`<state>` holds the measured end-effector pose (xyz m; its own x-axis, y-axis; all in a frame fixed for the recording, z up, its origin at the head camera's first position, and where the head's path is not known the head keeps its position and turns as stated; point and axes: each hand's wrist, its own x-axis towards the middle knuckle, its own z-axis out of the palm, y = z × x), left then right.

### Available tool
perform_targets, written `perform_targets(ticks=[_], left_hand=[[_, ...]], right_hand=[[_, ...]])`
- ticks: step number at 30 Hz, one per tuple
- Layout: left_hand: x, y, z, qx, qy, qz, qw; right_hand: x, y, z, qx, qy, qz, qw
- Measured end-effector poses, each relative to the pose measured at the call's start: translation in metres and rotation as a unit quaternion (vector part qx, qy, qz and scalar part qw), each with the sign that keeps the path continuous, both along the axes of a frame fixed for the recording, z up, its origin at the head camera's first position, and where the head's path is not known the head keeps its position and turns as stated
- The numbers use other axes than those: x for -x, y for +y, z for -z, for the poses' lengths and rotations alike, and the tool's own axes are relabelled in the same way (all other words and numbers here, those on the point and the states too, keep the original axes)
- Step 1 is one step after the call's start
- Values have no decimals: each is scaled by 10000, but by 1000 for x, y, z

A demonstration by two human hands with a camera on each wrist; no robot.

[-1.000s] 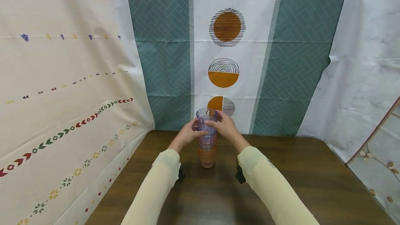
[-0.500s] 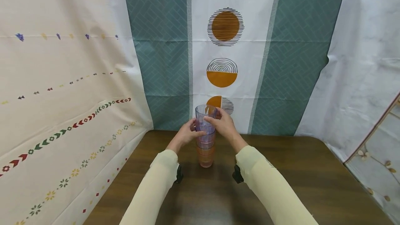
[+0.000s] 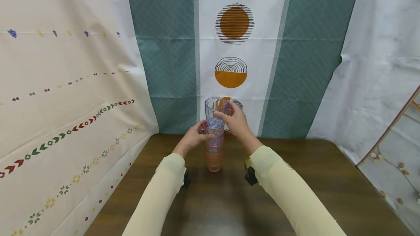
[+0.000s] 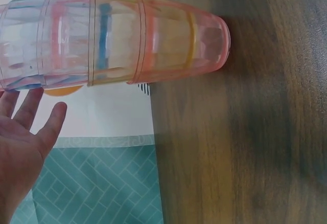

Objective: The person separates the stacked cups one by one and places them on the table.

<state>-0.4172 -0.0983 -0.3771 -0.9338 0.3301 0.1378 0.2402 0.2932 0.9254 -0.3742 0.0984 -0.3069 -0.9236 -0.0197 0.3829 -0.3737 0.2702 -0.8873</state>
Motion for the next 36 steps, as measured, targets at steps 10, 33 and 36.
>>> perform_targets(ticks=[10, 33, 36], left_hand=[[-1, -1, -6, 82, 107, 133, 9998], [-1, -2, -1, 167, 119, -67, 9998], [-1, -3, 2, 161, 129, -67, 9998]], right_hand=[[-5, 26, -15, 173, 119, -58, 9998], [-14, 132, 2, 52, -31, 894, 9960], [-16, 140, 10, -59, -53, 1015, 9948]])
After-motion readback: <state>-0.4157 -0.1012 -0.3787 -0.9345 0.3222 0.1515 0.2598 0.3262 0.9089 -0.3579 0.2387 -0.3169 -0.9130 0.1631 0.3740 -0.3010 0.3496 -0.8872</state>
